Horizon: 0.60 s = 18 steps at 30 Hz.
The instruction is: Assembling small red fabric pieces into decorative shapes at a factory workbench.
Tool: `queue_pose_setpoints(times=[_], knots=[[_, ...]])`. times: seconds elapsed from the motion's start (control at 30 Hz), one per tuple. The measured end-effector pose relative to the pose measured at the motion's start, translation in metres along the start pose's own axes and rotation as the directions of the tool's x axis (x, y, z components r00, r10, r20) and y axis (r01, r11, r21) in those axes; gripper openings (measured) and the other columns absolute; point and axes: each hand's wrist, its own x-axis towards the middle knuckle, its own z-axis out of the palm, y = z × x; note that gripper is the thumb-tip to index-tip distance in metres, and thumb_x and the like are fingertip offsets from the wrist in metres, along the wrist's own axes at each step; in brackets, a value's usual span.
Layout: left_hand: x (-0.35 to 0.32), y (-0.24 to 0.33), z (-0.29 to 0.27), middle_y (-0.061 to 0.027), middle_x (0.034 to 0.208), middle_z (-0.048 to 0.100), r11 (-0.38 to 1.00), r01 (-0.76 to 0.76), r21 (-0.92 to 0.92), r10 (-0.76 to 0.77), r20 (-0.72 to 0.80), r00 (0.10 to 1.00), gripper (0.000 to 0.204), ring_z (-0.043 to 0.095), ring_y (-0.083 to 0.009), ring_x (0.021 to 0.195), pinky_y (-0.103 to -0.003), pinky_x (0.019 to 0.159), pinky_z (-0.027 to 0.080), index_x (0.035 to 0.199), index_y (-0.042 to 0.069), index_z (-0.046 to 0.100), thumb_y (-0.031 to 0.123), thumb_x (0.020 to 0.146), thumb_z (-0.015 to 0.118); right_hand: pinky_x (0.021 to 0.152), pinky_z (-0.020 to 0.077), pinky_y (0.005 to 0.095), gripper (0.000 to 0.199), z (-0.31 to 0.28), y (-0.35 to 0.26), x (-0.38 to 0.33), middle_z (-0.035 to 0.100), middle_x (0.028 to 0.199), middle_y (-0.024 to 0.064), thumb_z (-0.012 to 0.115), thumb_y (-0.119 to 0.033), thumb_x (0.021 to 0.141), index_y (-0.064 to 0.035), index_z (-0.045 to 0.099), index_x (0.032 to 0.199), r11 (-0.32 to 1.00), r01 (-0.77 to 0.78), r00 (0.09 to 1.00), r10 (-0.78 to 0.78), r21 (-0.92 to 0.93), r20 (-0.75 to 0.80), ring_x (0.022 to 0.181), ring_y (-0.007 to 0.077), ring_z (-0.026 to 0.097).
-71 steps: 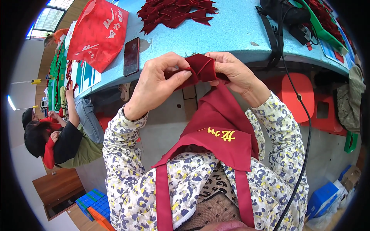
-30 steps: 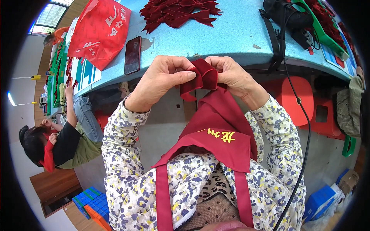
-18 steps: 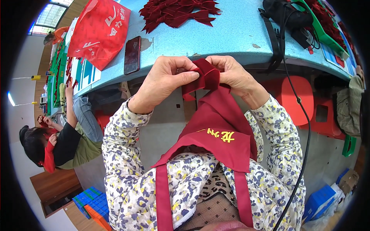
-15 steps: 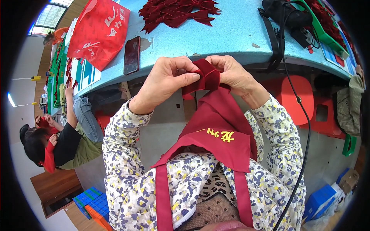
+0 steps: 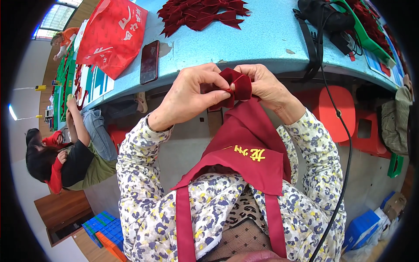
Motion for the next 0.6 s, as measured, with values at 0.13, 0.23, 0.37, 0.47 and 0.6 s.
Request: queue_pose_setpoints(times=[0.13, 0.23, 0.37, 0.47, 0.6], knots=[[0.001, -0.008, 0.005, -0.0034, 0.082, 0.054, 0.986, 0.075, -0.151, -0.084, -0.051, 0.995, 0.007, 0.055, -0.0071, 0.07, -0.021, 0.06, 0.044, 0.082, -0.005, 0.064, 0.0, 0.077, 0.066, 0.057, 0.0409, 0.0166, 0.018, 0.0, 0.001, 0.001, 0.06, 0.073, -0.0029, 0.074, -0.016, 0.076, -0.0054, 0.062, 0.083, 0.993, 0.035, 0.999, -0.039, -0.115, -0.026, 0.064, 0.0018, 0.052], [0.005, -0.016, 0.009, -0.0034, 0.081, 0.053, 0.983, 0.09, -0.162, -0.102, -0.065, 0.993, 0.006, 0.056, -0.0077, 0.071, -0.021, 0.061, 0.046, 0.081, -0.005, 0.064, -0.001, 0.077, 0.065, 0.056, 0.0388, 0.0166, 0.018, -0.003, -0.001, -0.001, 0.059, 0.072, -0.0034, 0.074, -0.017, 0.076, -0.0054, 0.062, 0.083, 0.987, 0.054, 0.997, -0.062, -0.155, -0.05, 0.063, 0.0014, 0.05], [0.018, -0.029, 0.019, -0.0032, 0.082, 0.053, 0.962, 0.056, -0.266, -0.081, -0.085, 0.993, 0.005, 0.056, -0.0078, 0.071, -0.021, 0.062, 0.046, 0.082, -0.004, 0.065, -0.001, 0.078, 0.065, 0.055, 0.0379, 0.0167, 0.017, -0.014, -0.003, -0.004, 0.058, 0.071, -0.0037, 0.073, -0.017, 0.077, -0.0056, 0.061, 0.082, 0.984, 0.05, 0.994, -0.066, -0.172, -0.089, 0.063, 0.0012, 0.049], [0.027, -0.033, 0.027, -0.0027, 0.083, 0.052, 0.961, 0.05, -0.273, -0.077, -0.091, 0.993, 0.005, 0.056, -0.0076, 0.071, -0.021, 0.061, 0.046, 0.083, -0.004, 0.065, -0.001, 0.078, 0.065, 0.056, 0.0382, 0.0167, 0.016, -0.025, -0.004, -0.006, 0.058, 0.071, -0.0038, 0.072, -0.017, 0.078, -0.0056, 0.061, 0.083, 0.98, 0.05, 0.993, -0.069, -0.19, -0.096, 0.063, 0.0013, 0.049], [0.033, -0.038, 0.03, -0.0022, 0.085, 0.052, 0.974, 0.018, -0.228, -0.041, -0.095, 0.995, 0.007, 0.056, -0.0074, 0.071, -0.02, 0.061, 0.046, 0.085, -0.004, 0.065, -0.002, 0.079, 0.064, 0.06, 0.0401, 0.017, 0.018, -0.038, -0.008, -0.008, 0.058, 0.076, -0.0036, 0.07, -0.018, 0.08, -0.0048, 0.061, 0.088, 0.967, 0.055, 0.996, -0.069, -0.249, -0.049, 0.067, 0.0017, 0.051]])
